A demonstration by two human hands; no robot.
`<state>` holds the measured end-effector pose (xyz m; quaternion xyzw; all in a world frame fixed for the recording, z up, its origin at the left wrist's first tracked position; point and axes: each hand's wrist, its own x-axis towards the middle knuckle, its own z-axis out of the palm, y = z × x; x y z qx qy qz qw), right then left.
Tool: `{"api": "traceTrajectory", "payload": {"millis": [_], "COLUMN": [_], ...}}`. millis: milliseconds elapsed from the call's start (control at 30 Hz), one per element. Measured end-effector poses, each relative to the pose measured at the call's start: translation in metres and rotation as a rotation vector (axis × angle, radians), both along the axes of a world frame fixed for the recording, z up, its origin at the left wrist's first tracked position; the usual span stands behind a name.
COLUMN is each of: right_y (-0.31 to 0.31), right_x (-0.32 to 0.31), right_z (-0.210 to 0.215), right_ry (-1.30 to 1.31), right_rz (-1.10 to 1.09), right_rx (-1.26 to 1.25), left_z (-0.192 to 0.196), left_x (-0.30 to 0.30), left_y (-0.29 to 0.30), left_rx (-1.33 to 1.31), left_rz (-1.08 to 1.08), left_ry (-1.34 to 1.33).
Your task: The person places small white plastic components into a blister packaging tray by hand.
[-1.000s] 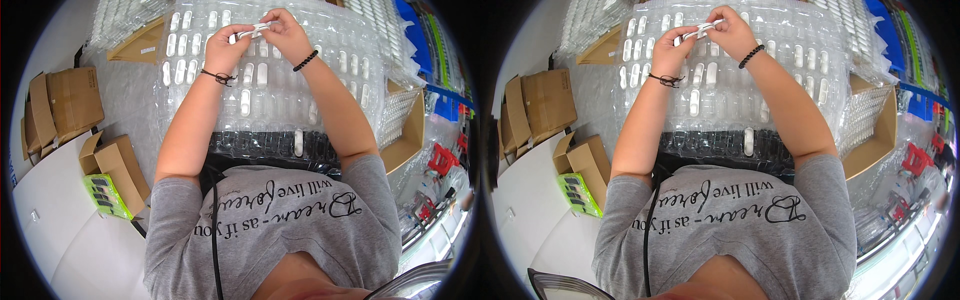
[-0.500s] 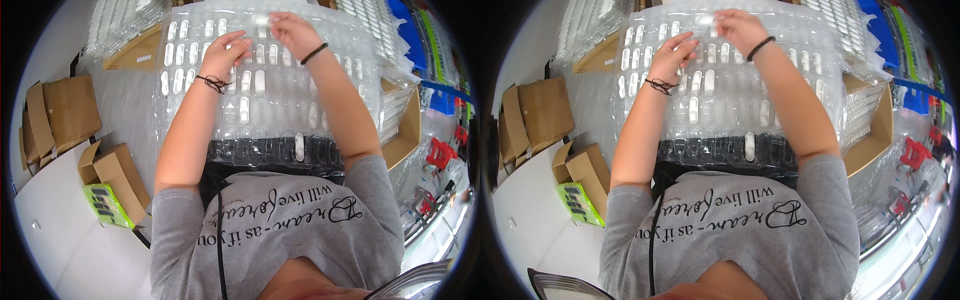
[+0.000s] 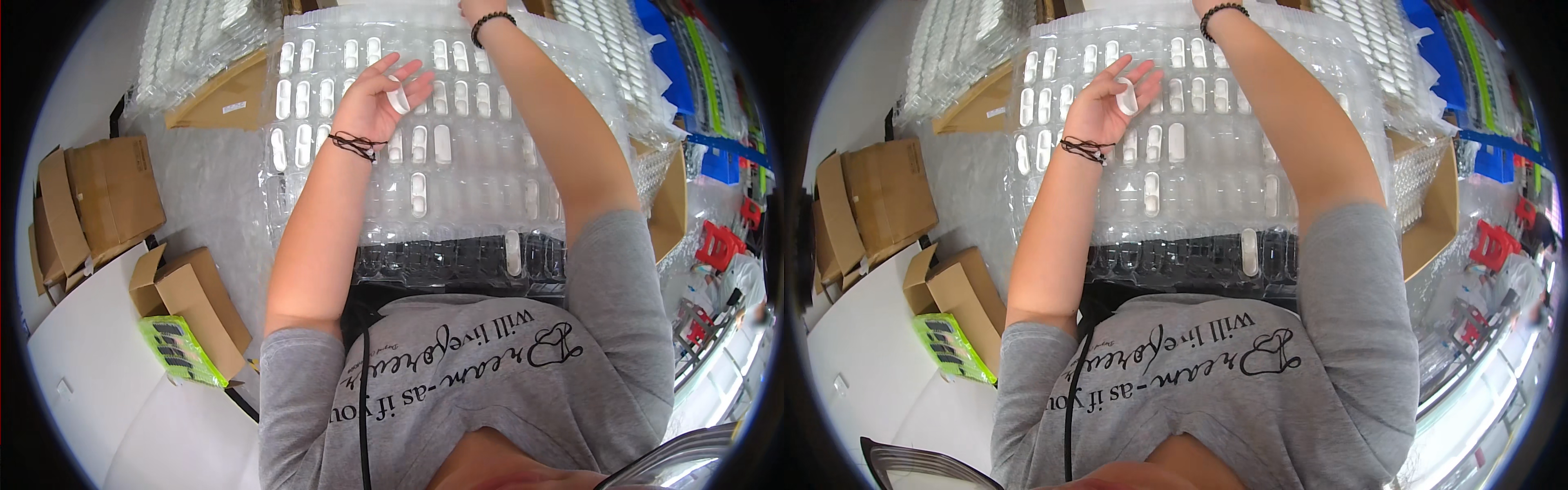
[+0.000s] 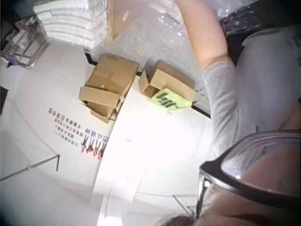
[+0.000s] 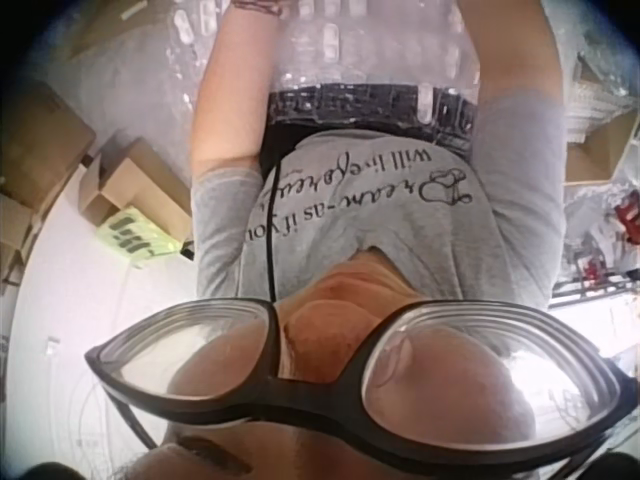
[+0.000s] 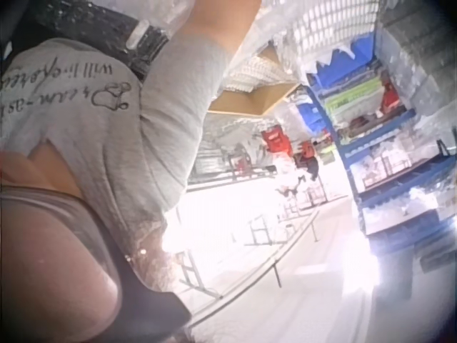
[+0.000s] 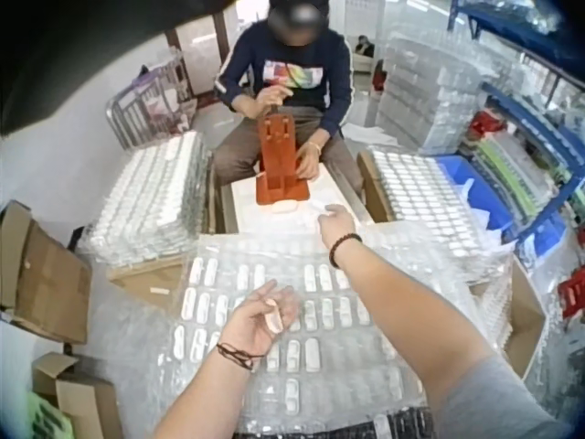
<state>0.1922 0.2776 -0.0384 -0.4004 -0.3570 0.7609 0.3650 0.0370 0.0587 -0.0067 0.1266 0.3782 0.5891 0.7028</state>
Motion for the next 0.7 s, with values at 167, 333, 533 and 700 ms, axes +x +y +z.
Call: {"api": "traceTrajectory", "payload": {"millis": [167,333,533,700], "right_y": [-0.074,-0.132,-0.139,-0.137], "right_x": [-0.002,0.002,0.010,0.021], "right_z": [0.014,0.029,0.038,0.027], "right_ry": [-0.345,-0.404,-0.392,-0.591], "right_rz": [0.254,0.541,0.486,0.133], "right_rx": [0.752,1.045,0.799,1.151], "left_z": [-0.003,-0.022,-0.008,-0.010], "left_x": [-0.002,-0.004,0.007,0.022], "left_y": [0.003,0.008,0.000,-0.002], "left_rx": [0.060,0.102,0.147,0.108], "left_rz": [-0.020,-0.035,-0.028,-0.117], "left_ry": [-0.283,-0.239,-0.173,0.221]}}
